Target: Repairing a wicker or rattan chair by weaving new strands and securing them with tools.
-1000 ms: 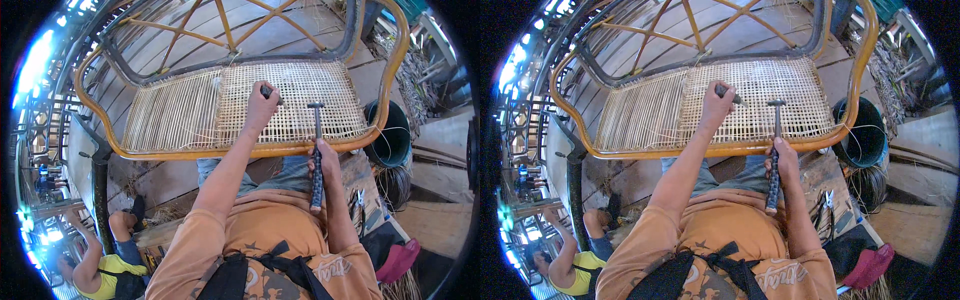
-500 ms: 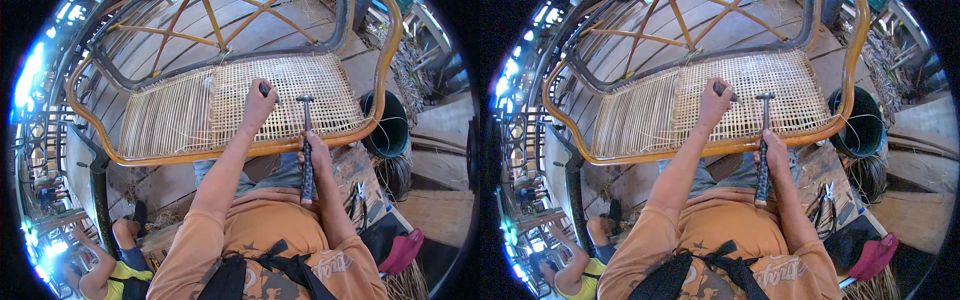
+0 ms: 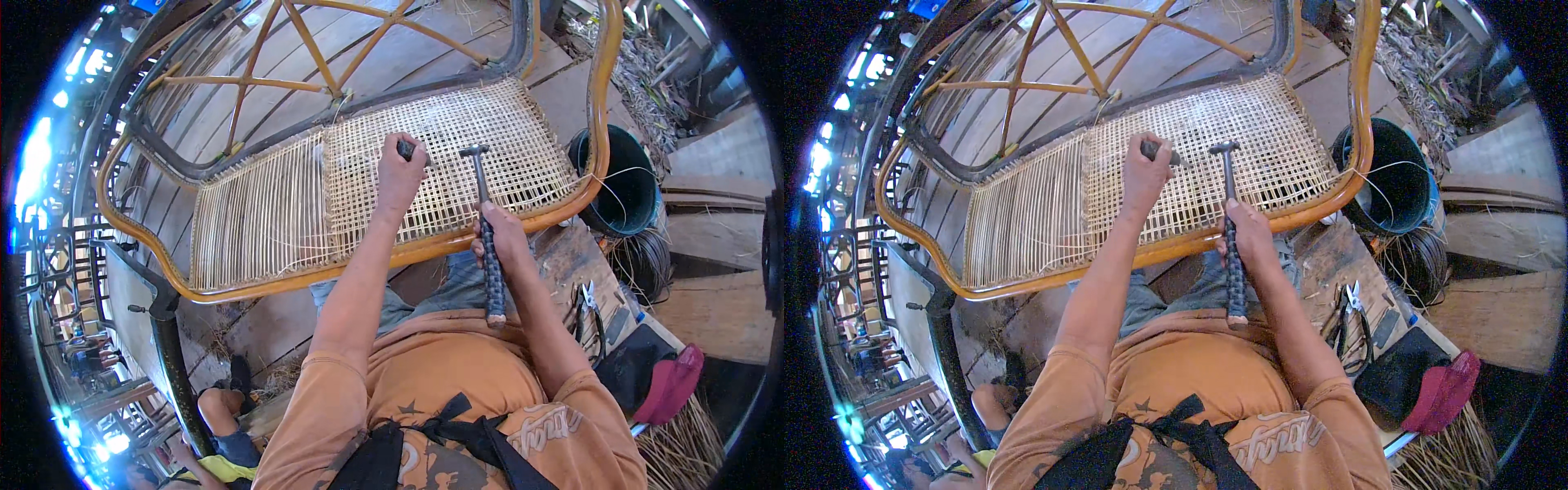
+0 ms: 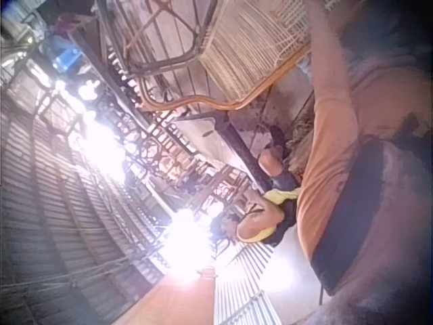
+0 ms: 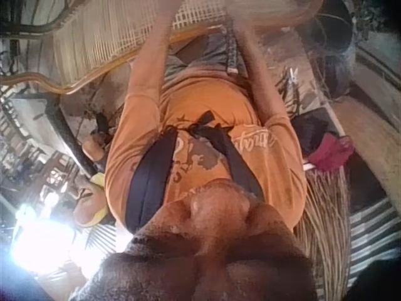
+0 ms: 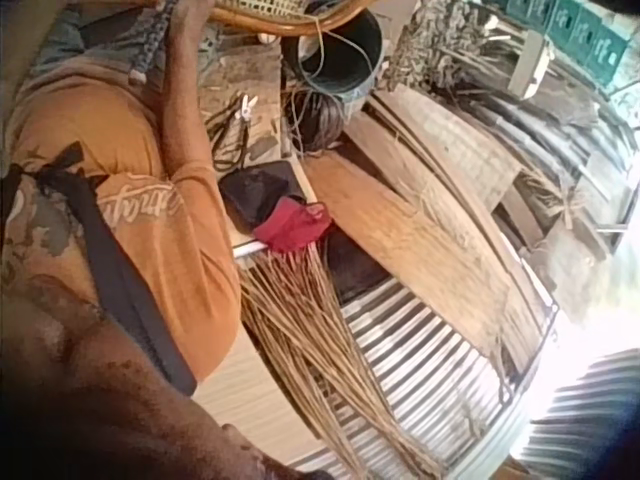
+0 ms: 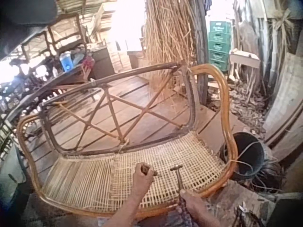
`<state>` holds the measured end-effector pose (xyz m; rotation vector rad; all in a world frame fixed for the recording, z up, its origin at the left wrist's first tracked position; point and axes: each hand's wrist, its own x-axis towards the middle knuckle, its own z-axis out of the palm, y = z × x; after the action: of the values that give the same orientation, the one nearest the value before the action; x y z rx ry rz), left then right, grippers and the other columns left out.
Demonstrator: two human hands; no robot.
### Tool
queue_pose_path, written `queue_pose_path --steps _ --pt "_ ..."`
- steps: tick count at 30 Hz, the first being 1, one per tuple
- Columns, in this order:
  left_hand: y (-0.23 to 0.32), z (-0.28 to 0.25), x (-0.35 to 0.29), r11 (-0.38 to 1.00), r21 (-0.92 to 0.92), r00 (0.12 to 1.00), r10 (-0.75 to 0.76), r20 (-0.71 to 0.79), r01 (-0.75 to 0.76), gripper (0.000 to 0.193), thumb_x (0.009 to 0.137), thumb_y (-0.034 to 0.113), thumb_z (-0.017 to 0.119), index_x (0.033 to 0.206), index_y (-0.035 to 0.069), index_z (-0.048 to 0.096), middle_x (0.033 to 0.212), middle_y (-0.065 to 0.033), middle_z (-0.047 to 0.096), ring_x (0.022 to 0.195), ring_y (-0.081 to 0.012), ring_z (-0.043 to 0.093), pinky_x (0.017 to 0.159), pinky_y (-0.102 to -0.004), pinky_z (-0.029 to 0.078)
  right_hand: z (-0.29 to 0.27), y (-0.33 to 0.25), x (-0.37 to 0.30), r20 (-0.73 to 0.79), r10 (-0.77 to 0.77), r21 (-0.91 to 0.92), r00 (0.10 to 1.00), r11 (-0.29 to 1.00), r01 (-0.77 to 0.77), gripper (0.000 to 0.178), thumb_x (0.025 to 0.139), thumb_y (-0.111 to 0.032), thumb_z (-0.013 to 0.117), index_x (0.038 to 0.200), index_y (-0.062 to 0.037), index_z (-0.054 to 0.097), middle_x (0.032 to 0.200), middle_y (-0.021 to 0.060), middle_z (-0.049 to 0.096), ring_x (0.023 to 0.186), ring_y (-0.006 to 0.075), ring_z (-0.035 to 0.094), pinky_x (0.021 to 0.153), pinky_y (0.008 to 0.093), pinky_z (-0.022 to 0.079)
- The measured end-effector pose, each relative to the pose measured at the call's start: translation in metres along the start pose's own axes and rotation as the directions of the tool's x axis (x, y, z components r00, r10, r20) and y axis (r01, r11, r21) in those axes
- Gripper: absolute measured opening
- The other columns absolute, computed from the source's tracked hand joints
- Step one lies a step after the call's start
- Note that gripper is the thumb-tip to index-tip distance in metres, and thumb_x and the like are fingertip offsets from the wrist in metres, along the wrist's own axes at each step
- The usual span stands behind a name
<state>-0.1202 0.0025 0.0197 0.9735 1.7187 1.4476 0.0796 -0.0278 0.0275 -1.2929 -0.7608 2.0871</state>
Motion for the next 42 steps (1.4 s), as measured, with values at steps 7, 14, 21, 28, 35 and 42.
queue_pose_path --steps 7,14,21,28,35,42 --pt "0.007 0.002 0.001 1.000 -0.004 1.000 0.011 0.015 -0.011 0.018 0.088 0.014 0.060 0.098 0.006 0.047 0.074 -0.0057 0.059 0.055 -0.0102 0.056 0.047 -0.0250 0.047 0.001 0.004 0.007 0.061 0.168 -0.030 0.984 0.986 -0.166 0.032 0.097 -0.033 0.044 0.112 -0.0063 0.050 0.071 0.0014 0.051 0.045 0.0116 0.048 0.035 0.0295 0.042" --pt "-0.005 0.000 0.022 0.997 -0.071 1.000 0.029 -0.004 -0.030 0.017 0.087 0.012 0.060 0.096 0.006 0.046 0.071 -0.0048 0.055 0.050 -0.0094 0.053 0.045 -0.0234 0.044 -0.003 -0.007 0.013 0.003 0.060 0.030 0.998 0.998 -0.060 0.030 0.096 -0.033 0.045 0.111 -0.0071 0.049 0.071 0.0015 0.051 0.043 0.0119 0.048 0.035 0.0288 0.042" --pt "-0.013 0.004 0.022 0.998 -0.033 0.998 0.058 0.001 -0.058 0.019 0.088 0.013 0.061 0.095 0.005 0.046 0.069 -0.0046 0.055 0.048 -0.0081 0.052 0.042 -0.0218 0.042 0.012 0.001 0.026 0.013 0.041 0.080 0.999 0.996 -0.042 0.024 0.096 -0.033 0.047 0.098 -0.0093 0.050 0.069 0.0010 0.052 0.044 0.0108 0.049 0.035 0.0272 0.042" --pt "0.033 -0.018 -0.008 0.994 -0.078 0.996 -0.082 -0.046 0.078 0.017 0.087 0.010 0.061 0.096 0.005 0.047 0.076 -0.0054 0.058 0.048 -0.0080 0.050 0.041 -0.0219 0.043 -0.022 -0.007 -0.019 0.213 -0.139 -0.351 0.967 0.913 0.208 0.057 0.087 -0.023 0.060 0.136 -0.0023 0.040 0.079 -0.0009 0.049 0.064 0.0108 0.051 0.058 0.0260 0.046" --pt "0.021 -0.017 -0.057 0.991 -0.053 0.992 -0.123 0.029 0.125 0.017 0.086 0.010 0.062 0.096 0.005 0.048 0.080 -0.0059 0.060 0.050 -0.0065 0.051 0.041 -0.0206 0.044 -0.063 0.014 -0.091 0.296 -0.047 -0.789 0.954 0.550 0.272 0.061 0.079 -0.024 0.061 0.134 -0.0077 0.039 0.093 0.0116 0.055 0.086 0.0284 0.058 0.080 0.0384 0.046" --pt "0.032 -0.011 -0.052 0.979 0.074 0.977 -0.196 0.084 0.190 0.016 0.088 0.013 0.060 0.095 0.005 0.049 0.072 -0.0050 0.057 0.052 -0.0086 0.054 0.045 -0.0233 0.046 -0.036 0.019 -0.099 0.425 0.025 -0.859 0.905 0.327 0.394 0.050 0.082 -0.015 0.055 0.129 -0.0071 0.039 0.106 0.0255 0.057 0.099 0.0434 0.056 0.083 0.0457 0.045"
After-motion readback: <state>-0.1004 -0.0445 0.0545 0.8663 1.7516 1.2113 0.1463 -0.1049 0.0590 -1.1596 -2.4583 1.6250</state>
